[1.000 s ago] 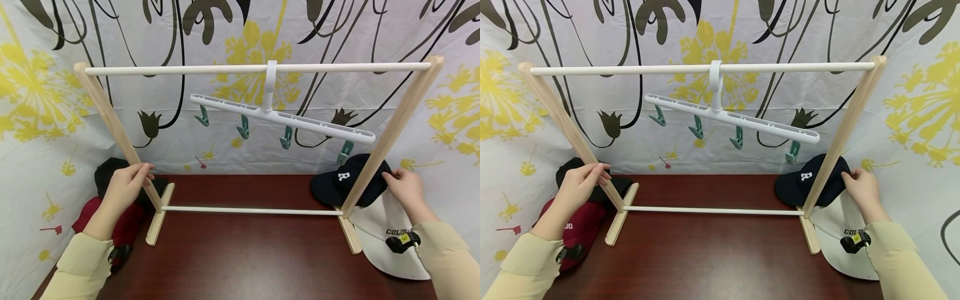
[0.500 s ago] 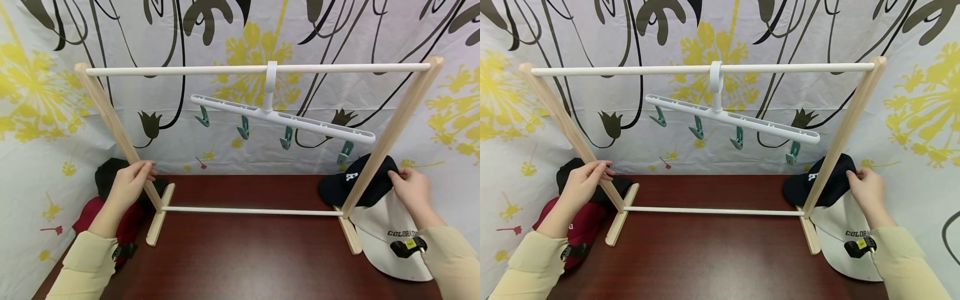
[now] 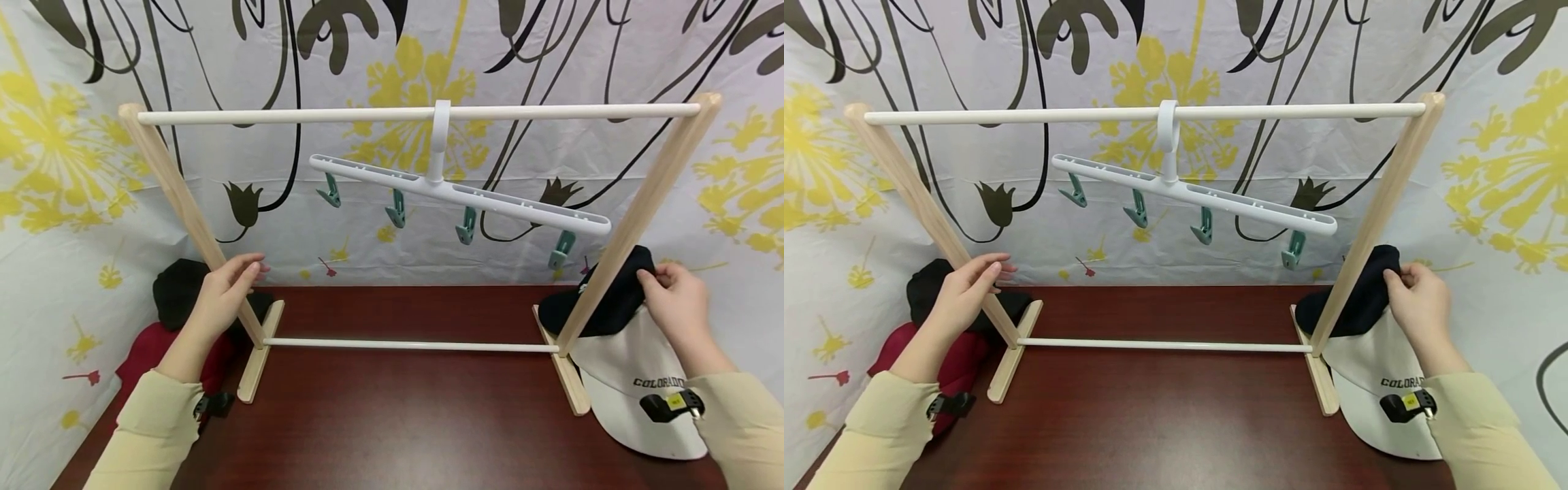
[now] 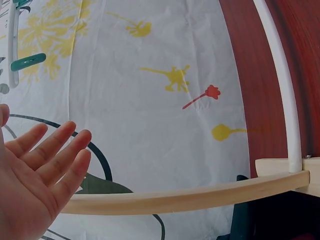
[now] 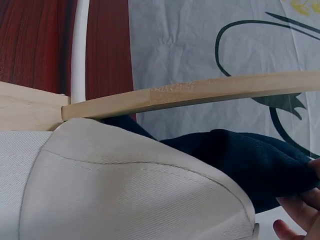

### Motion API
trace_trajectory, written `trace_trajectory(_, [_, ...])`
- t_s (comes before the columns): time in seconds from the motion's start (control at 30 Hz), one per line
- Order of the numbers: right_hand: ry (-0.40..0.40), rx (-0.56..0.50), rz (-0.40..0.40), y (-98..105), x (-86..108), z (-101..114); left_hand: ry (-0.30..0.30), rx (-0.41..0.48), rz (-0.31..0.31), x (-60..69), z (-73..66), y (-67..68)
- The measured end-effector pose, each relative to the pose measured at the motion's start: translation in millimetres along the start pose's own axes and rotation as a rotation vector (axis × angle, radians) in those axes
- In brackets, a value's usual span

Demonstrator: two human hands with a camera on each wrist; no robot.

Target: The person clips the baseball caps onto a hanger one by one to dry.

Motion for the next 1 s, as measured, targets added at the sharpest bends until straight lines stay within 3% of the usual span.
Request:
trace_trajectory(0.27, [-0.003, -0.004, -0.038, 2.0, 0.5, 3.8, 0.044, -0.022, 0.008, -3.7, -4.0, -4.2])
trace_trajectory(0.73, [-0.010, -0.030, -0.168, 9.4, 3.1, 19.3, 0.038, 0.030, 0.028, -18.2, -12.3, -14.5])
trace_trajectory(1.0, [-0.001, -0.018, -0.191, 17.3, 6.9, 23.7, 0.020, 0.057, 0.026, -25.9, -15.3, -18.7])
Point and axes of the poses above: each hand's wrist, its own x-axis away from the middle knuckle, its own y-axis out of the back of the hand, z = x × y, the point moved 2 cm from there along -x, towards the middle knuckle, and after that the axes turned 4 degrees about -z, right-handed, at the moved point
